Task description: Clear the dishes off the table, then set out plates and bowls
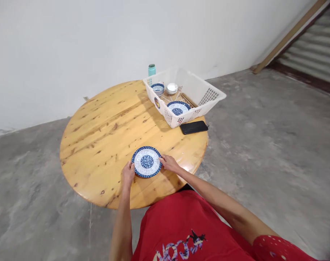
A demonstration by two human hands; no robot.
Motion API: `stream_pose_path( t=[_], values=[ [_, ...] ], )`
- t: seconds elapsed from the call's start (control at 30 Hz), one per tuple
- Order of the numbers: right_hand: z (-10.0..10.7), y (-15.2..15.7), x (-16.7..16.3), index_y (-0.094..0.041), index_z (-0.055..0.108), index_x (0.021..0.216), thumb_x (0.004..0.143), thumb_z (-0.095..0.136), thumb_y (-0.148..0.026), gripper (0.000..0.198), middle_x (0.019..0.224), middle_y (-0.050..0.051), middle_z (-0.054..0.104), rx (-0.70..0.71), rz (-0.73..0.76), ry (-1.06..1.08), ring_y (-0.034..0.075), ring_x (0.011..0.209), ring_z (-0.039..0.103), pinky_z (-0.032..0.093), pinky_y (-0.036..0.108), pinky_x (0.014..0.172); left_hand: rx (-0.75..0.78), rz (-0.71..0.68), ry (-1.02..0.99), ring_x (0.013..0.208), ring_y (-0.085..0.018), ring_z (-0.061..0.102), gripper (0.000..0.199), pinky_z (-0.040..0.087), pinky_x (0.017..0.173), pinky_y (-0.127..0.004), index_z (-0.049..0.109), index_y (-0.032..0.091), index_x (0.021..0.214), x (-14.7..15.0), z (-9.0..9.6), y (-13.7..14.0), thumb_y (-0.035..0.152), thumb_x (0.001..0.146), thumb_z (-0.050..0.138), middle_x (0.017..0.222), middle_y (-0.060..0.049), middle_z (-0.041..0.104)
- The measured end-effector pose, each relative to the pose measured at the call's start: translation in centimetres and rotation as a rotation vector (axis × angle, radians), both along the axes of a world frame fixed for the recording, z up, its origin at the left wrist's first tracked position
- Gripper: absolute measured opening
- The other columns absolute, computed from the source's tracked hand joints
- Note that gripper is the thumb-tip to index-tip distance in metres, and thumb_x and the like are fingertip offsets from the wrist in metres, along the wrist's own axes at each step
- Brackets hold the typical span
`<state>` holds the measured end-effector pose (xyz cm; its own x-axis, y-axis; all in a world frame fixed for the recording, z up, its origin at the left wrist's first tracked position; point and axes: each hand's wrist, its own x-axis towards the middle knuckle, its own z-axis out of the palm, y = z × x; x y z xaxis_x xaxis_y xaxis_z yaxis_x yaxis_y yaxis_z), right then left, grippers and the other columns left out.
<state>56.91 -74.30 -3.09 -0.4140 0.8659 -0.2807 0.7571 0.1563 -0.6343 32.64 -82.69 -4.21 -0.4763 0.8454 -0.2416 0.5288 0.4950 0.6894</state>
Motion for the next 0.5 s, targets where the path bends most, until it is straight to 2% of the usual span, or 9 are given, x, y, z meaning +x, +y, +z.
stream_pose_path(
  t=[0.13, 0.2, 0.27, 0.33, 0.4, 0.5],
  values=[
    [2.8, 1.6, 3.0, -0.021, 0.051, 0.069, 0.102, 0.043, -0.031, 0.036, 0.066, 0.003, 0.064, 0.007, -0.025, 0.093, 0.016, 0.065, 0.061, 0.041, 0.024, 0.064, -0.019, 0.012, -0.002, 0.088, -0.024, 0.069, 0.025, 0.052, 0.077, -0.032, 0.063, 0.021, 0.084, -0.9, 1.0, 0.0, 0.04, 0.09, 0.047, 0.085, -0.005, 0.073],
    [5.3, 3.8, 5.4, -0.021, 0.052, 0.071, 0.102, 0.041, -0.034, 0.035, 0.07, 0.003, 0.066, 0.055, -0.064, 0.188, 0.015, 0.064, 0.061, 0.043, 0.024, 0.063, -0.004, 0.062, 0.07, 0.093, -0.025, 0.071, 0.027, 0.053, 0.083, -0.034, 0.062, 0.022, 0.085, -1.3, 2.4, 0.6, 0.04, 0.092, 0.045, 0.091, -0.007, 0.075],
    [8.4, 7.1, 8.0, -0.02, 0.056, 0.074, 0.099, 0.045, -0.039, 0.033, 0.07, 0.002, 0.066, 0.131, -0.142, 0.391, 0.015, 0.059, 0.06, 0.045, 0.024, 0.059, 0.021, 0.122, 0.181, 0.097, -0.026, 0.071, 0.027, 0.052, 0.087, -0.036, 0.063, 0.022, 0.087, -1.2, 4.6, 2.1, 0.039, 0.094, 0.043, 0.096, -0.009, 0.075],
    [11.7, 11.5, 10.5, -0.02, 0.061, 0.078, 0.095, 0.052, -0.04, 0.028, 0.068, 0.001, 0.065, 0.237, -0.216, 0.503, 0.014, 0.055, 0.059, 0.045, 0.024, 0.055, 0.076, 0.14, 0.282, 0.101, -0.027, 0.07, 0.025, 0.052, 0.09, -0.037, 0.064, 0.022, 0.093, -0.3, 7.5, 4.7, 0.037, 0.095, 0.044, 0.102, -0.01, 0.074],
    [14.2, 16.5, 12.7, -0.019, 0.065, 0.084, 0.093, 0.054, -0.036, 0.022, 0.069, 0.002, 0.066, 0.359, -0.296, 0.521, 0.015, 0.055, 0.06, 0.048, 0.024, 0.055, 0.196, 0.084, 0.353, 0.103, -0.025, 0.069, 0.025, 0.051, 0.092, -0.036, 0.066, 0.022, 0.101, 1.3, 10.7, 8.3, 0.036, 0.097, 0.045, 0.107, -0.01, 0.074],
    [15.5, 24.2, 15.5, -0.017, 0.068, 0.083, 0.09, 0.055, -0.027, 0.018, 0.069, 0.004, 0.068, 0.426, -0.323, 0.372, 0.016, 0.058, 0.063, 0.051, 0.026, 0.06, 0.333, -0.102, 0.439, 0.099, -0.022, 0.068, 0.022, 0.051, 0.088, -0.033, 0.066, 0.02, 0.105, 5.4, 15.1, 15.3, 0.03, 0.097, 0.048, 0.105, -0.009, 0.073]
  ],
)
